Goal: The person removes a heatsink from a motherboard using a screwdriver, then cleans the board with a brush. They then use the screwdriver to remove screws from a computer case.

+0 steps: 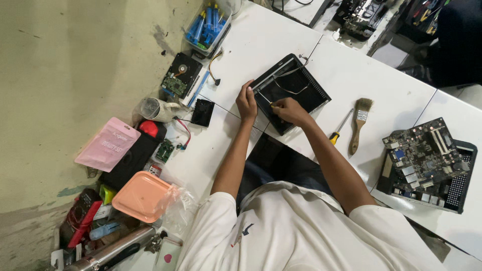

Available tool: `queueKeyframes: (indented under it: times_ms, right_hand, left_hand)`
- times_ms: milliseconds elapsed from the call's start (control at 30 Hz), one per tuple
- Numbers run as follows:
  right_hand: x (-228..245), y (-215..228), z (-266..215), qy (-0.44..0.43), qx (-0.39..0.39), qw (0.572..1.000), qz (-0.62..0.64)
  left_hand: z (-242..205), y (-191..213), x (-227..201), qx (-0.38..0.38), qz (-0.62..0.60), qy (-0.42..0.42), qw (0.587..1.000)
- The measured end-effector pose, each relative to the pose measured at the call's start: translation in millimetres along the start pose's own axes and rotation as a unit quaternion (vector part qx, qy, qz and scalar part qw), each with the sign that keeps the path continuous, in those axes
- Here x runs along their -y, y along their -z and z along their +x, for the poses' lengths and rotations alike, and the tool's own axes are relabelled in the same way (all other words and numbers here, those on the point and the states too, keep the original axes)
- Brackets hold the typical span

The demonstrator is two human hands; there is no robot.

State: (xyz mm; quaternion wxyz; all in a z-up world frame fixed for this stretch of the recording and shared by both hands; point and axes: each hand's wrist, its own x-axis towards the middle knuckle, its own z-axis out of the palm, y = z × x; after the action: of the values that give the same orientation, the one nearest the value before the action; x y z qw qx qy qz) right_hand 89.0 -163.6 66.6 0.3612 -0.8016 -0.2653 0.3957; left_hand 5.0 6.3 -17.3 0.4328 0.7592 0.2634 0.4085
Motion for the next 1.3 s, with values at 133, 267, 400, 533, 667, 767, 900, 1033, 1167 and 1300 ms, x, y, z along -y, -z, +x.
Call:
queueKeyframes:
  times_ms: [133, 267, 400, 533, 667, 767, 900, 1033, 1167, 1300]
  right_hand:
    - [-2.6, 5.3, 4.9, 0.001, 0.042, 0.997, 0.059]
    - [3.2, -7.5, -1.2, 0.045, -0.049, 0.993, -0.095]
    - [-6.6, -26.4, -3.1, 0.068, -0.160, 0.972, -0.161]
    - [-8.5, -30.3, -0.2, 0.091, -0.179, 0.964, -0.174]
    - [-6.9, -15.3, 2.4, 0.104, -0.099, 0.985, -0.096]
    - [-20.5, -8.0, 7.5, 0.112, -0.077, 0.989, -0.058]
    - [-33.7, -18.3, 13.0, 0.093, -0.116, 0.988, -0.046]
    - [-8.6, -23.3, -1.0, 0.091, -0.180, 0.977, -0.068]
    - [-3.3, -27.1, -3.0, 0.081, -0.213, 0.968, -0.103]
    - [-3.6, -29.7, 3.4, 0.079, -0.209, 0.971, -0.080]
  left_hand:
    - [1.2, 1.5, -6.0, 0.000, 0.009, -0.002, 1.000]
    - [2.8, 4.7, -14.8, 0.007, 0.001, -0.005, 1.000]
    - [5.0, 6.7, -20.4, 0.005, 0.005, -0.020, 1.000]
    - [3.0, 2.2, -11.6, 0.001, 0.007, -0.023, 1.000]
    - [2.1, 0.8, -7.2, 0.001, 0.005, -0.018, 1.000]
    - [0.0, -0.1, -2.0, 0.000, 0.002, -0.015, 1.000]
    - [3.9, 6.2, -16.6, 0.007, 0.007, -0.023, 1.000]
    - [1.7, 1.6, -5.2, 0.009, 0.014, -0.026, 1.000]
    - [1.4, 2.3, -6.3, 0.013, 0.008, -0.026, 1.000]
    - [5.1, 8.2, -20.0, 0.021, 0.005, -0.028, 0.999]
